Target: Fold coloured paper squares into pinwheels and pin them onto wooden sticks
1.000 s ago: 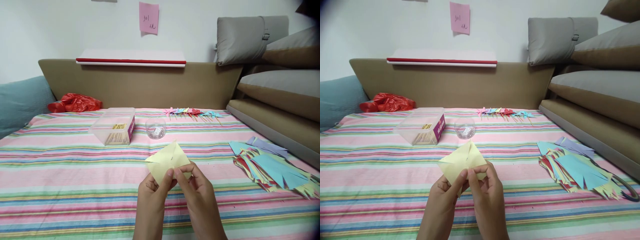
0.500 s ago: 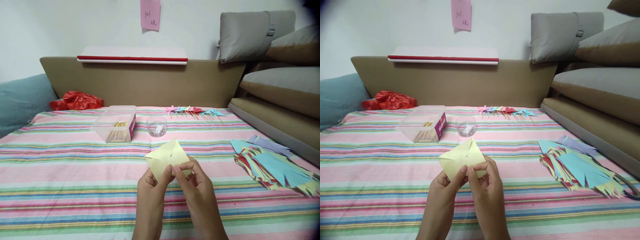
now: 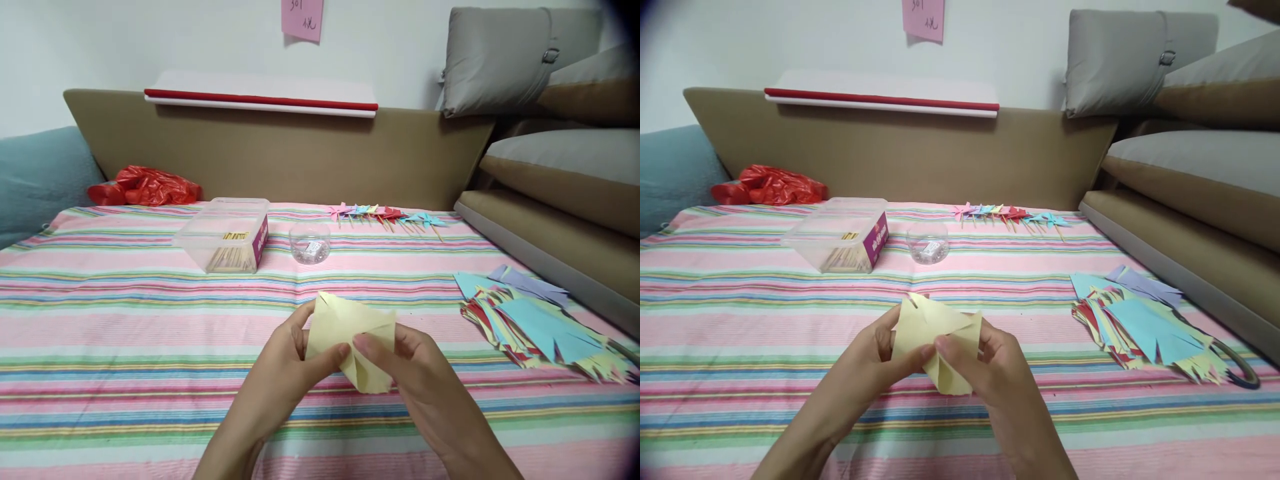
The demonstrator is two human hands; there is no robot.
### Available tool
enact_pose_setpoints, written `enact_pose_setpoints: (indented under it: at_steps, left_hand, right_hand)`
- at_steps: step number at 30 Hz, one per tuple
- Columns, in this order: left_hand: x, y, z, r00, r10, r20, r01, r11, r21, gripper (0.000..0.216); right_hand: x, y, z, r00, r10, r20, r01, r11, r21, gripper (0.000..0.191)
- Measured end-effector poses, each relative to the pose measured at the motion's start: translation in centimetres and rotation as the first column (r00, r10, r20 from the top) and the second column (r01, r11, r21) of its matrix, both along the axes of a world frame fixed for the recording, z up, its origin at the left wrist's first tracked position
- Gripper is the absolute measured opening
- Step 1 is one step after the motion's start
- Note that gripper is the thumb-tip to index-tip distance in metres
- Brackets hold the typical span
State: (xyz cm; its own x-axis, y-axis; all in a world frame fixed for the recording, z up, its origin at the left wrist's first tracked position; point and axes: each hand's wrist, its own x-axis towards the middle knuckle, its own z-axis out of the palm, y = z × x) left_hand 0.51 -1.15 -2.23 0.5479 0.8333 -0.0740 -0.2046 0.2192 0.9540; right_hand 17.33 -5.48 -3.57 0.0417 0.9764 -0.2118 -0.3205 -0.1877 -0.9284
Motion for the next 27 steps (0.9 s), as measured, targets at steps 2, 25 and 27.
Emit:
enact_pose_setpoints:
  at_steps: [2,25,27]
  left_hand:
    - [-0.2,0.0,0.1,0.999,-0.025,-0.020,0.026,1.000,0.013,0.048]
    - [-1.1,0.5,0.3,0.988,-0.028,-0.151,0.038,0.997,0.066,0.046]
    - [-1.1,0.5,0.3,0.986,-0.024,-0.163,0.036,0.997,0.073,0.048]
  right_hand:
    - [0.2,-0.1,-0.2,1.000,0.025,0.003,-0.025,0.999,-0.042,0.043]
    - [-0.5,0.0,0.2,0.999,0.037,0.024,-0.036,0.998,-0.043,0.040]
    - [-0.6,-0.1,0.2,0.999,0.029,0.031,-0.028,0.998,-0.048,0.038]
